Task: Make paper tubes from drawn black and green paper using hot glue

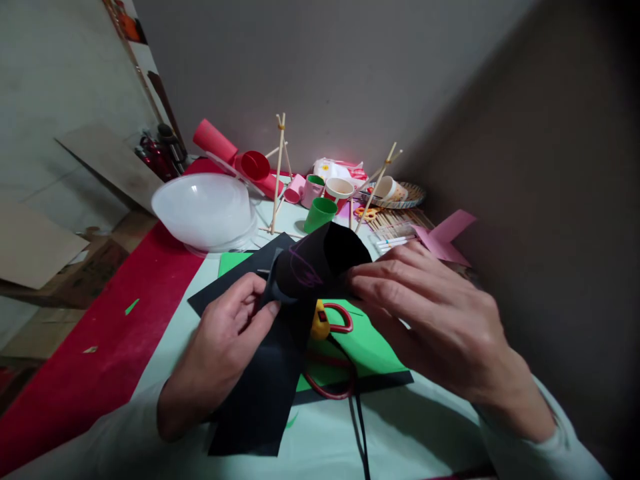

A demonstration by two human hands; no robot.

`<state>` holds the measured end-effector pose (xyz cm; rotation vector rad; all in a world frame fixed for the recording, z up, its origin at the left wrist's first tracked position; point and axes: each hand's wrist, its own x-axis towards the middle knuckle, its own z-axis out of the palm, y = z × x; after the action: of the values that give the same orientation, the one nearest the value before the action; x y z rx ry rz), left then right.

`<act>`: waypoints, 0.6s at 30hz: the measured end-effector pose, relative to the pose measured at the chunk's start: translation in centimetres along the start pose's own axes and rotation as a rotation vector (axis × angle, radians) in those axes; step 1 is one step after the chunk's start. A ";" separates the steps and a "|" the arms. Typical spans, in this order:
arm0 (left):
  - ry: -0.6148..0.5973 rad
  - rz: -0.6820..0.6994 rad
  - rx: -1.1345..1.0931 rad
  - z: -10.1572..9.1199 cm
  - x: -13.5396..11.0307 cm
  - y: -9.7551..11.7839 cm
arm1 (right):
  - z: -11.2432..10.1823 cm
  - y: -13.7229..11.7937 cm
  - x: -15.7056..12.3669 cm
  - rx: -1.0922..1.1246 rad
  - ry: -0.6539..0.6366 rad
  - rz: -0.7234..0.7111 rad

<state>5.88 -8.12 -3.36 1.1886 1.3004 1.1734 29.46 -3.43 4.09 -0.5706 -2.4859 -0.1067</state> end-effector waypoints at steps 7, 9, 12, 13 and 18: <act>0.046 -0.067 -0.069 0.1 -0.3 -0.6 | 0.3 -1.5 -0.8 -0.062 0.030 -0.020; 0.020 -0.123 -0.133 0.0 -0.3 -0.6 | 0.3 -2.0 -1.2 -0.092 0.052 -0.033; -0.007 -0.164 -0.181 0.1 -0.3 -0.7 | 0.5 -2.5 -1.9 -0.124 0.101 -0.054; 0.011 -0.164 -0.184 0.1 -0.3 -0.7 | 0.7 -2.7 -2.0 -0.134 0.121 -0.060; 0.101 -0.217 -0.270 0.5 -0.8 -0.5 | 2.0 -3.0 -2.0 -0.176 0.170 -0.076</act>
<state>6.42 -8.97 -3.79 0.7823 1.2643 1.2157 28.59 -6.47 1.45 -0.5157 -2.3467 -0.3906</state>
